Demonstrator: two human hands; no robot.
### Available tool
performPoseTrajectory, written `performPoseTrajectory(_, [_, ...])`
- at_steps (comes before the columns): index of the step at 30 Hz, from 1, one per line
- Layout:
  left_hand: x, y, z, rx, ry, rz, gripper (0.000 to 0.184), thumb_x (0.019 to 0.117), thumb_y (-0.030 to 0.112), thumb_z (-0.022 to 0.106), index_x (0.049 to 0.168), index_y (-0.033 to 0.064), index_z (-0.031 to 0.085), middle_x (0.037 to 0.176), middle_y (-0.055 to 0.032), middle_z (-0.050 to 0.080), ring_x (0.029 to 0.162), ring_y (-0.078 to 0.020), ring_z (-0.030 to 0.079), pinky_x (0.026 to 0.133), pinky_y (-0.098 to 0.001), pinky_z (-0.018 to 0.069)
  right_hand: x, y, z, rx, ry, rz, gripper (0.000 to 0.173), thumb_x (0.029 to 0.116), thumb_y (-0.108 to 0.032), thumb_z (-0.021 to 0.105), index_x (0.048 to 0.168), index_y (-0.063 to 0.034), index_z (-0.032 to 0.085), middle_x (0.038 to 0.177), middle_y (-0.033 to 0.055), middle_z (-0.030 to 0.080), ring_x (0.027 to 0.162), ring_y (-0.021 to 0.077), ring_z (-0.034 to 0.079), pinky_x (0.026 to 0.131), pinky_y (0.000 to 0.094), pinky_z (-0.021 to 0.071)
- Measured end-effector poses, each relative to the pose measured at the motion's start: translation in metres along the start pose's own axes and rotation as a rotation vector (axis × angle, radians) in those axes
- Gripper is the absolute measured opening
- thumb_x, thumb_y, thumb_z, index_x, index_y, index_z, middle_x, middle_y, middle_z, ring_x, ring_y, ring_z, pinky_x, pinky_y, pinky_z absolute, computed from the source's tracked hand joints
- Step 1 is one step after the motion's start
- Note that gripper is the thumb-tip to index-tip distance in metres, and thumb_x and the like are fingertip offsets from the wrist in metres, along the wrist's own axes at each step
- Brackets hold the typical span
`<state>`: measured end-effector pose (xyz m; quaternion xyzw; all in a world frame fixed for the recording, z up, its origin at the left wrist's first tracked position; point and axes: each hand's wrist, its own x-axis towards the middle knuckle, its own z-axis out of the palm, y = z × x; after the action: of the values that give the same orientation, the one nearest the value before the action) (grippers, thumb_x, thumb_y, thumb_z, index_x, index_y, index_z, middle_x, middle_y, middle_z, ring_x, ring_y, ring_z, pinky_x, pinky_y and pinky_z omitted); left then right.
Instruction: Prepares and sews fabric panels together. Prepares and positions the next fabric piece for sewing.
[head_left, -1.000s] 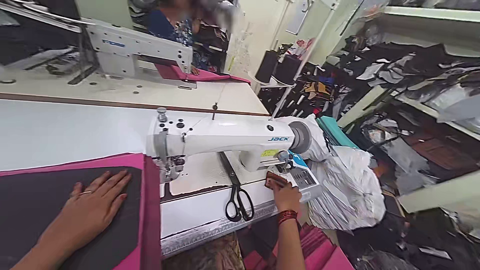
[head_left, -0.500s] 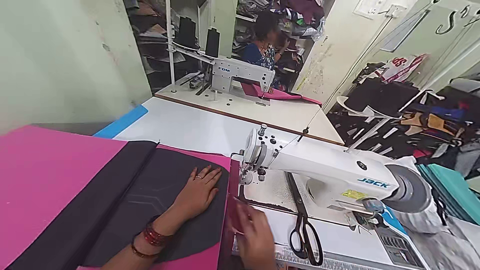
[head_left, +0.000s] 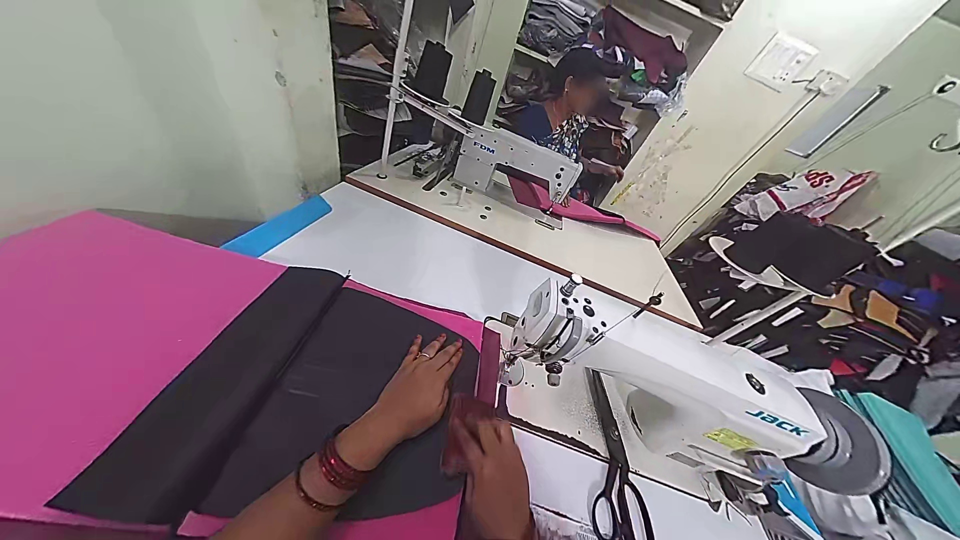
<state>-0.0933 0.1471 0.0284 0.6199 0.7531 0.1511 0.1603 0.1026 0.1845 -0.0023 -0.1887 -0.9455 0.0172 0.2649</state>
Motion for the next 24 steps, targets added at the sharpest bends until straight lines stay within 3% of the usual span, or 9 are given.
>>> performPoseTrajectory(7, [-0.001, 0.000, 0.005, 0.056, 0.038, 0.030, 0.055, 0.1023, 0.010, 0.034, 0.156, 0.0037, 0.040, 0.167, -0.0088, 0.033, 0.157, -0.0343, 0.021, 0.122, -0.0672, 0.0073, -0.073, -0.028, -0.053, 0.345, -0.127, 0.038, 0.036, 0.0820, 0.006, 0.062, 0.108, -0.0092, 0.081, 0.106, 0.0108, 0.077, 0.094, 0.0310, 0.072, 0.084, 0.0443, 0.0575])
performPoseTrajectory(9, [-0.002, -0.002, 0.006, 0.067, 0.061, 0.045, 0.054, 0.1030, 0.012, 0.034, 0.156, 0.0041, 0.040, 0.166, -0.0089, 0.034, 0.157, -0.0342, 0.022, 0.122, -0.0673, 0.0080, -0.081, 0.005, -0.077, 0.672, -0.012, 0.348, 0.022, 0.0895, 0.004, 0.059, 0.104, 0.0046, 0.076, 0.105, 0.0118, 0.077, 0.103, 0.0214, 0.071, 0.097, 0.0390, 0.0546])
performPoseTrajectory(10, [-0.005, -0.003, 0.008, 0.068, 0.072, 0.057, 0.053, 0.1037, 0.013, 0.034, 0.156, 0.0037, 0.041, 0.166, -0.0094, 0.035, 0.156, -0.0347, 0.023, 0.122, -0.0676, 0.0087, -0.086, 0.027, -0.092, 0.799, 0.129, 0.592, 0.021, 0.0908, 0.004, 0.058, 0.107, 0.0125, 0.068, 0.103, 0.0117, 0.075, 0.100, 0.0132, 0.071, 0.094, 0.0315, 0.0568])
performPoseTrajectory(12, [-0.012, -0.002, 0.011, 0.069, 0.087, 0.085, 0.052, 0.1051, 0.018, 0.035, 0.155, 0.0036, 0.043, 0.165, -0.0091, 0.036, 0.156, -0.0349, 0.025, 0.122, -0.0679, 0.0095, -0.097, 0.078, -0.120, 0.779, 0.426, 0.988, 0.038, 0.0943, -0.002, 0.059, 0.129, 0.0119, 0.051, 0.105, 0.0110, 0.068, 0.089, 0.0053, 0.068, 0.079, 0.0253, 0.0581])
performPoseTrajectory(14, [-0.020, 0.002, 0.015, 0.077, 0.119, 0.121, 0.052, 0.1050, 0.022, 0.037, 0.153, 0.0035, 0.046, 0.164, -0.0083, 0.039, 0.155, -0.0354, 0.027, 0.121, -0.0685, 0.0125, -0.119, 0.130, -0.138, 0.597, 0.536, 1.234, 0.060, 0.0964, -0.006, 0.063, 0.149, 0.0054, 0.036, 0.125, 0.0234, 0.059, 0.093, 0.0202, 0.063, 0.075, 0.0370, 0.0544])
performPoseTrajectory(17, [-0.035, 0.006, 0.025, 0.092, 0.145, 0.170, 0.052, 0.1033, 0.023, 0.040, 0.151, 0.0034, 0.049, 0.163, -0.0072, 0.041, 0.154, -0.0353, 0.030, 0.120, -0.0686, 0.0161, -0.159, 0.176, -0.148, 0.114, 0.322, 1.329, 0.081, 0.0951, -0.016, 0.070, 0.155, 0.0135, 0.024, 0.136, 0.0432, 0.052, 0.123, 0.0535, 0.058, 0.104, 0.0614, 0.0448])
performPoseTrajectory(18, [-0.039, 0.007, 0.030, 0.090, 0.177, 0.197, 0.052, 0.1024, 0.023, 0.042, 0.149, 0.0026, 0.051, 0.161, -0.0083, 0.044, 0.152, -0.0364, 0.033, 0.119, -0.0692, 0.0188, -0.163, 0.179, -0.149, -0.064, 0.215, 1.313, 0.076, 0.0968, -0.021, 0.068, 0.152, 0.0158, 0.030, 0.139, 0.0442, 0.049, 0.130, 0.0580, 0.051, 0.109, 0.0657, 0.0387])
performPoseTrajectory(21, [-0.052, 0.008, 0.037, 0.114, 0.230, 0.252, 0.053, 0.1014, 0.025, 0.039, 0.147, 0.0029, 0.054, 0.158, -0.0077, 0.048, 0.150, -0.0360, 0.039, 0.118, -0.0689, 0.0243, -0.142, 0.162, -0.137, -0.373, 0.240, 1.061, 0.045, 0.0907, -0.012, 0.069, 0.126, 0.0142, 0.063, 0.132, 0.0472, 0.051, 0.123, 0.0679, 0.048, 0.100, 0.0772, 0.0375])
performPoseTrajectory(24, [-0.060, 0.008, 0.046, 0.128, 0.292, 0.301, 0.055, 0.1017, 0.029, 0.033, 0.144, 0.0034, 0.057, 0.155, -0.0065, 0.052, 0.147, -0.0351, 0.043, 0.115, -0.0691, 0.0283, -0.084, 0.114, -0.097, -0.015, 0.100, 0.820, 0.022, 0.0982, -0.014, 0.063, 0.103, 0.0036, 0.075, 0.106, 0.0271, 0.071, 0.106, 0.0439, 0.068, 0.096, 0.0588, 0.0518])
